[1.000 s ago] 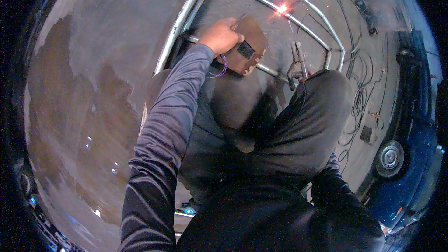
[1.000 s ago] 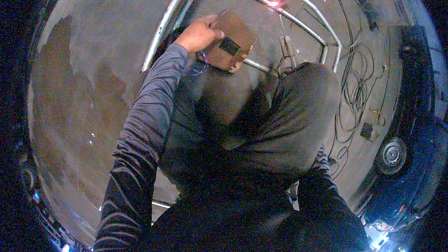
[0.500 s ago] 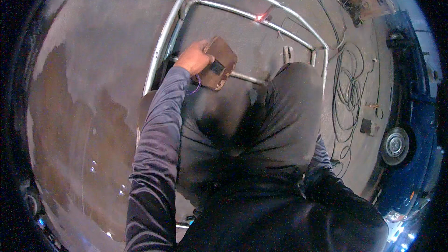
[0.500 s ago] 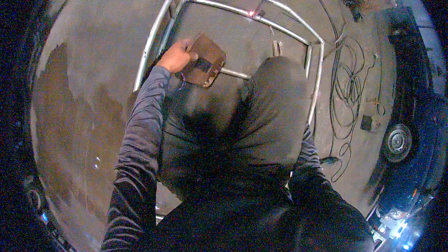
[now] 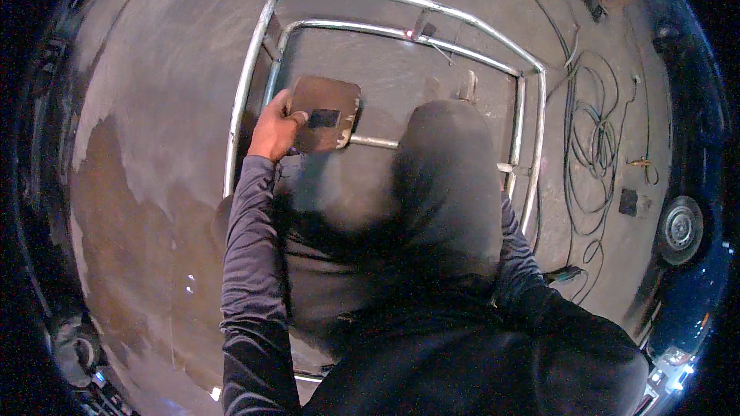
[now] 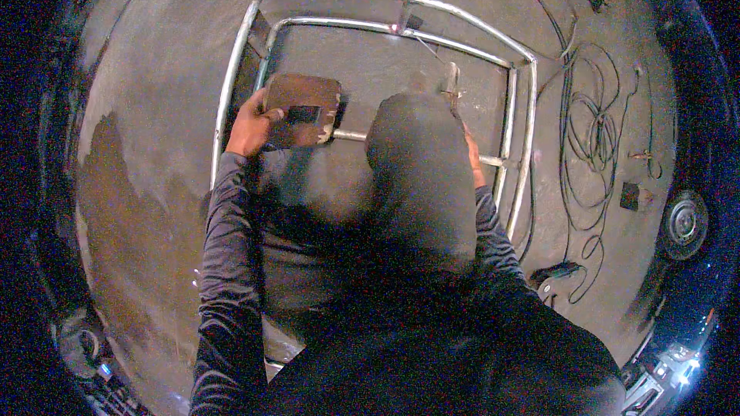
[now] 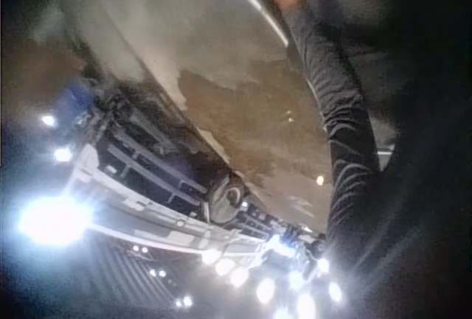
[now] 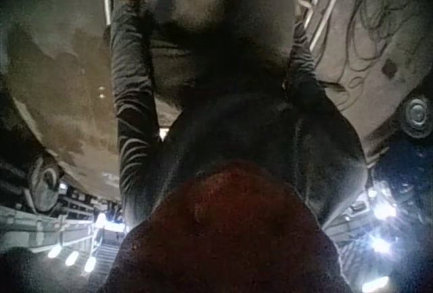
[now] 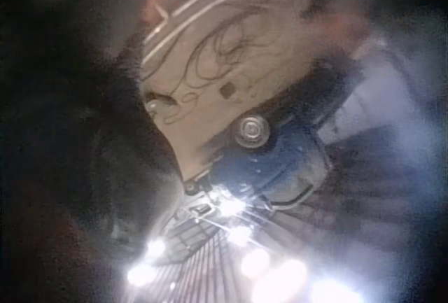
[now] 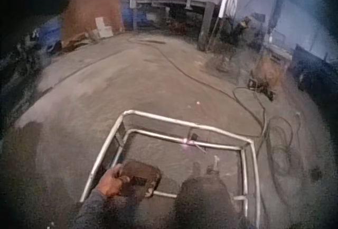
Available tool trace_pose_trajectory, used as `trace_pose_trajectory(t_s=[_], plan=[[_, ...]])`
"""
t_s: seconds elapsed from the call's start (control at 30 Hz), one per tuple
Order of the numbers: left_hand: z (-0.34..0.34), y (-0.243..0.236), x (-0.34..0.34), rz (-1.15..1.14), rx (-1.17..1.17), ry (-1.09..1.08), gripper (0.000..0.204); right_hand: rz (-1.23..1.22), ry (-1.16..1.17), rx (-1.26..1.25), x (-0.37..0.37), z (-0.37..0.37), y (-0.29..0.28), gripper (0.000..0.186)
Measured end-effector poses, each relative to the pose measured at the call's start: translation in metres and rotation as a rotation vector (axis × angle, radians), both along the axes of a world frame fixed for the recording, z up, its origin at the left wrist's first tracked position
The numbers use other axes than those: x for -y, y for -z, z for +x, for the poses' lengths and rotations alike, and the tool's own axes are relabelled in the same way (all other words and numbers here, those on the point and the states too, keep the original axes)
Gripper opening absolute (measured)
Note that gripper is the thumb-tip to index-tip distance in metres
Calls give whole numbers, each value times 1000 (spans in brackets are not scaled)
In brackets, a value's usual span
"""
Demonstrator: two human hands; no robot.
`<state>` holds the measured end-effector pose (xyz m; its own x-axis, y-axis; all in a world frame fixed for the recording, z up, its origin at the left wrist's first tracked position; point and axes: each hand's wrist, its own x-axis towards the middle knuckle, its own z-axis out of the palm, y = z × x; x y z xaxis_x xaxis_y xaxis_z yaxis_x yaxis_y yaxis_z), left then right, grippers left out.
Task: The person prepares a welding setup by connecting cables and attaching a ground clamp to a metal frame. They then sit on the floor and weld the frame using a welding torch and a handheld protective shield.
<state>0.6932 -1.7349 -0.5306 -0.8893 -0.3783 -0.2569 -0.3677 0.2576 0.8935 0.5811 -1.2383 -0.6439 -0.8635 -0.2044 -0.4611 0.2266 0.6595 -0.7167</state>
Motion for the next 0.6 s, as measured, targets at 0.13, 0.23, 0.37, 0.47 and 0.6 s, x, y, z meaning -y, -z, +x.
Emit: trace_pose_trajectory(t_s=[0.13,0.23,0.37,0.47,0.6], plan=[[-14,-15,-8,39,-79,-124,37,-8,6,60,-13,17,11,47],[-26,-30,-18,15,-113,-233,37,-16,15,100,-19,32,20,47],[-41,-42,-32,73,-275,-253,40,-42,3,140,-19,42,29,47],[-52,-48,-40,74,-295,-262,41,-61,-7,146,-13,44,31,47],[-56,-62,-46,84,-328,-265,42,-113,-22,101,9,26,31,47]])
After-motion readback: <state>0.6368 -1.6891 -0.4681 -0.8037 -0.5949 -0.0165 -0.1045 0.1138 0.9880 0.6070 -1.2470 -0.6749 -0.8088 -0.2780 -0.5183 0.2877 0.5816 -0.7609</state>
